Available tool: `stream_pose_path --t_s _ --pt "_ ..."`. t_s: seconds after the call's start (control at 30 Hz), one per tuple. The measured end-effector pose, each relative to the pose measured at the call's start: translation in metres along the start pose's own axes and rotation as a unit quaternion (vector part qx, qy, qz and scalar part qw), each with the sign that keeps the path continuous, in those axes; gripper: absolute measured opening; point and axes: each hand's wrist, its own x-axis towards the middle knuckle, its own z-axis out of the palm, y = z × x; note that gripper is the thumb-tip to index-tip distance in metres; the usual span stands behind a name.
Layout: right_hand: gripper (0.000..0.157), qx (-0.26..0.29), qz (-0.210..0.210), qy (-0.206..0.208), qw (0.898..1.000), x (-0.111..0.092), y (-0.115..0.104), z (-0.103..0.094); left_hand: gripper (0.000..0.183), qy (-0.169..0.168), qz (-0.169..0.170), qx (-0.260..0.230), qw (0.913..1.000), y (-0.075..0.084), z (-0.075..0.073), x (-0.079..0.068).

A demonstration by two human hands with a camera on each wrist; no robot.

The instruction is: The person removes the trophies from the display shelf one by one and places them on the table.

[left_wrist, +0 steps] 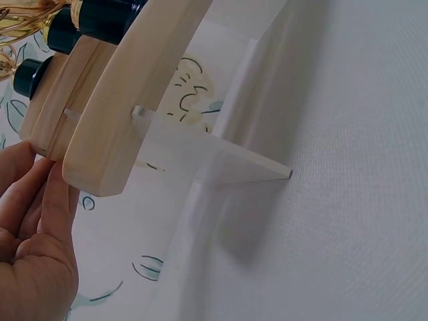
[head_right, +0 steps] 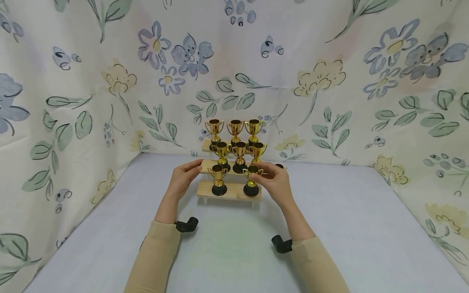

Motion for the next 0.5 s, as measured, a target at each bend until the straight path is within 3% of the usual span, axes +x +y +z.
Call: stream_pose_path --t_s 0.5 --pt "0.04 0.001 -0.022 0.029 0.999 -0.002 0.009 -0.024 0.039 -0.002 0.002 -0.006 1.0 0.001 0.0 0.0"
